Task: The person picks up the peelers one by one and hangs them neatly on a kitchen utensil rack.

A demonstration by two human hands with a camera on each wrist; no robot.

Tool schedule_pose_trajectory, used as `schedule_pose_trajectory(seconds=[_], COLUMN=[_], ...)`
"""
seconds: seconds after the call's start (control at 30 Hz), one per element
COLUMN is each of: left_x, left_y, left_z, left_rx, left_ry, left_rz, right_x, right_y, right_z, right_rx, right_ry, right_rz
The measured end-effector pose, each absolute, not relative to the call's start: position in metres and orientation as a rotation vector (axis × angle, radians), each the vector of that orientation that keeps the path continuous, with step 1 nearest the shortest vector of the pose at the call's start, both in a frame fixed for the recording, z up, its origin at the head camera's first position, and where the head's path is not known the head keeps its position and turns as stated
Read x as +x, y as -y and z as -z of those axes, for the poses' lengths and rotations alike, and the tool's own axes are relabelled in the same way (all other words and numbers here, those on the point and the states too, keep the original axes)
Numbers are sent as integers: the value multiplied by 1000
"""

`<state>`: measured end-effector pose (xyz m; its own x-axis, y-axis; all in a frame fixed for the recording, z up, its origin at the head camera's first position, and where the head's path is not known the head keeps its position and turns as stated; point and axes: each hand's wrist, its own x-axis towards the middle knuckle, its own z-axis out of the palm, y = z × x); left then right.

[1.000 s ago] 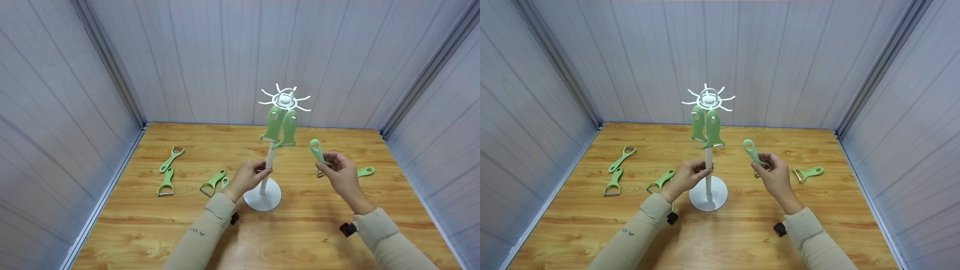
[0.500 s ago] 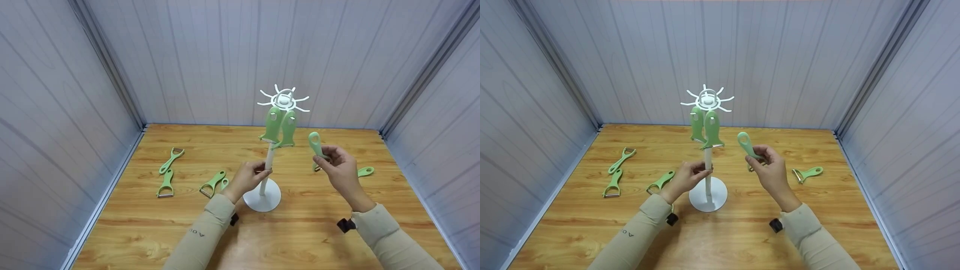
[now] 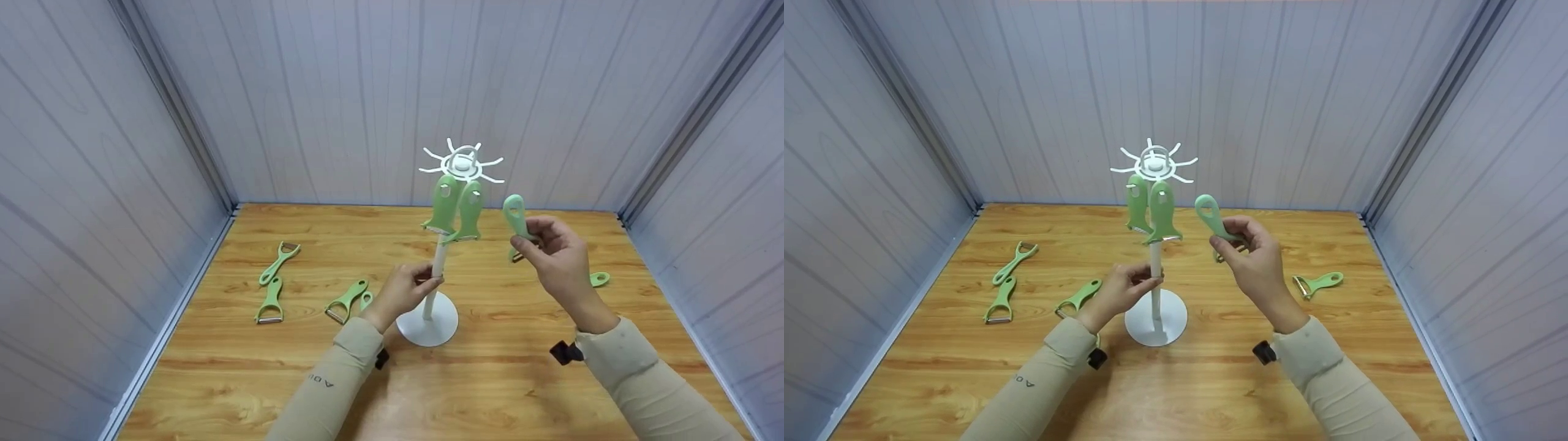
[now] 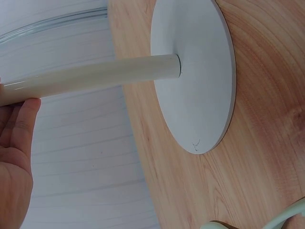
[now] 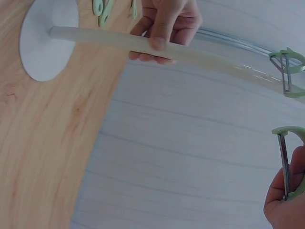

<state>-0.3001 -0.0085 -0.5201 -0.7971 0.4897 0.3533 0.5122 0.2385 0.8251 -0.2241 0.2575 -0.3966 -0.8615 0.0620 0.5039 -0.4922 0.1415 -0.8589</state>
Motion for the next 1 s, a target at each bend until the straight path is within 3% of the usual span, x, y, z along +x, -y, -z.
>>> schedule_pose_trajectory(seconds=[1.0], left_x=[-300], left_y=[9], left_z=[521], left_rx=[-981], left_ry=[2458], left_rz=[1629], right_x=[-230], right_y=[-249], right_z=[371], right_rx=[521], right_ry=[1946], right_rz=[-1716])
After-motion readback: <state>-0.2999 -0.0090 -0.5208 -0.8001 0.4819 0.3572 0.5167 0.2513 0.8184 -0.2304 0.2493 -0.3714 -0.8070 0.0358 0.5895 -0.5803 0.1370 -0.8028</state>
